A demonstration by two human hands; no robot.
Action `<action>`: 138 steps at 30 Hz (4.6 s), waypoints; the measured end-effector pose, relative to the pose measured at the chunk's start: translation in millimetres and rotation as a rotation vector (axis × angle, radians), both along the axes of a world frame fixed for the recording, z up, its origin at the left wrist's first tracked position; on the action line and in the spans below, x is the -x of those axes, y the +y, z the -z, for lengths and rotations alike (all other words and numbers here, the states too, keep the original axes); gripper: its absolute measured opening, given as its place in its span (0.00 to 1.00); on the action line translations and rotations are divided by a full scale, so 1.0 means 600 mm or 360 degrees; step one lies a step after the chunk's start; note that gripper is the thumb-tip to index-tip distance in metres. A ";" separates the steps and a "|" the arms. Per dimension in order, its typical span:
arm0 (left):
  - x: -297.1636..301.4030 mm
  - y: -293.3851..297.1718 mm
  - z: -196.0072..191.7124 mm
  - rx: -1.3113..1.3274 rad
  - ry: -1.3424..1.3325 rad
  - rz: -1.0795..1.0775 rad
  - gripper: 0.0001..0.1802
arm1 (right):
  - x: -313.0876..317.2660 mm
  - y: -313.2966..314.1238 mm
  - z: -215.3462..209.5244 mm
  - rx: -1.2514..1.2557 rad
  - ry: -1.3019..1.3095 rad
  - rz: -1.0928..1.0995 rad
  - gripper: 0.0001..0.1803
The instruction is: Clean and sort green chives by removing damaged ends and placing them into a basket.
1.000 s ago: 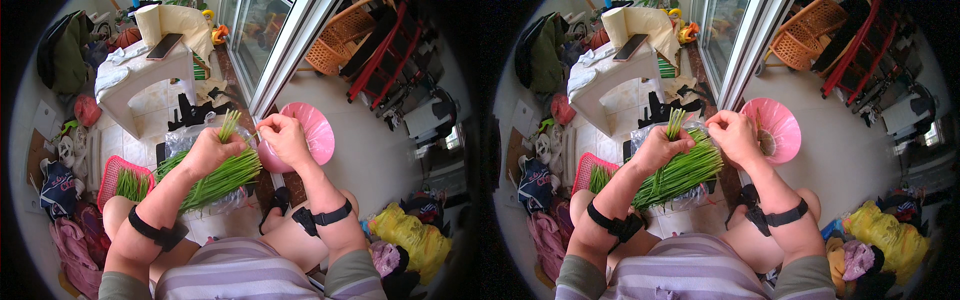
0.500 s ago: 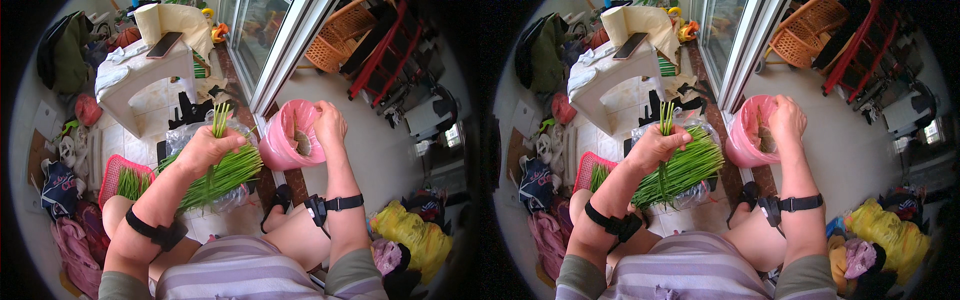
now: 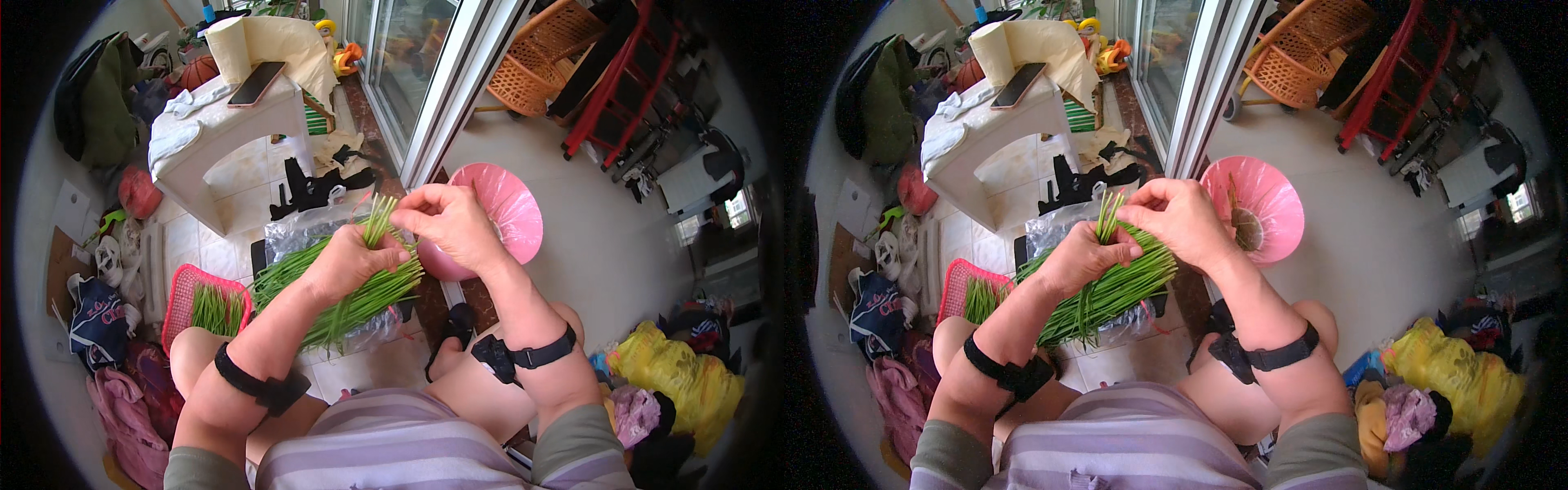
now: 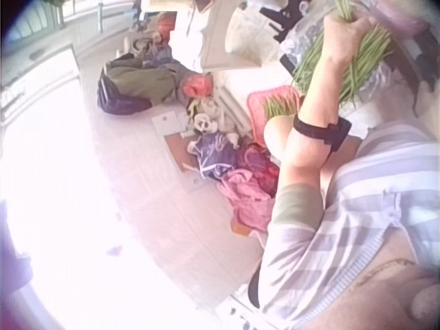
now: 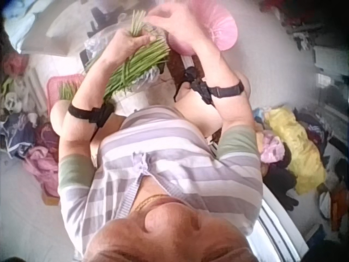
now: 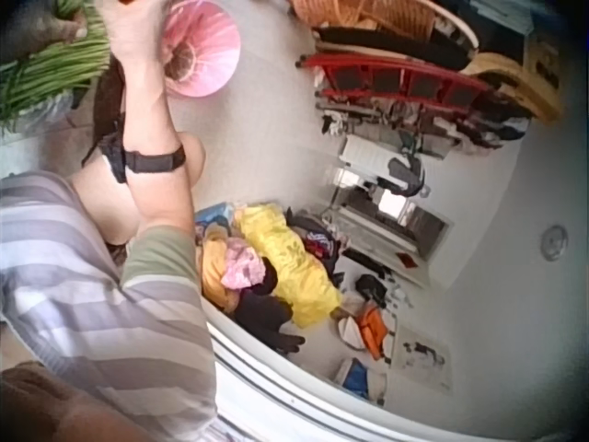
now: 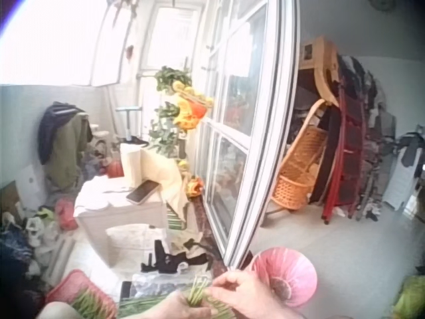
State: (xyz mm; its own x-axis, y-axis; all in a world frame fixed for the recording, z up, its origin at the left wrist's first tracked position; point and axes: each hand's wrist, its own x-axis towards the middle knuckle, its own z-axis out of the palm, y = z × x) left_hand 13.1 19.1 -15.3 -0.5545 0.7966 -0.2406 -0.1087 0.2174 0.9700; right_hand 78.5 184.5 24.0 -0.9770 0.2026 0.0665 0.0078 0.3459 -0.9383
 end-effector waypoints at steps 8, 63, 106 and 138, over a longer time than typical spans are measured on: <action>0.001 0.006 -0.007 0.0014 0.0039 0.0100 0.09 | 0.003 0.001 0.008 -0.0298 -0.0111 0.0022 0.10; 0.014 -0.005 0.006 -0.0250 -0.0676 -0.0239 0.09 | -0.019 0.061 0.018 -0.0092 0.0185 0.0130 0.04; 0.001 -0.010 -0.006 -0.0414 -0.0595 0.0204 0.49 | -0.010 -0.009 0.007 -0.0169 -0.0039 -0.0385 0.06; 0.010 -0.030 -0.007 -0.0151 -0.0580 0.0029 0.07 | 0.014 0.025 0.012 0.0087 0.0303 0.0208 0.06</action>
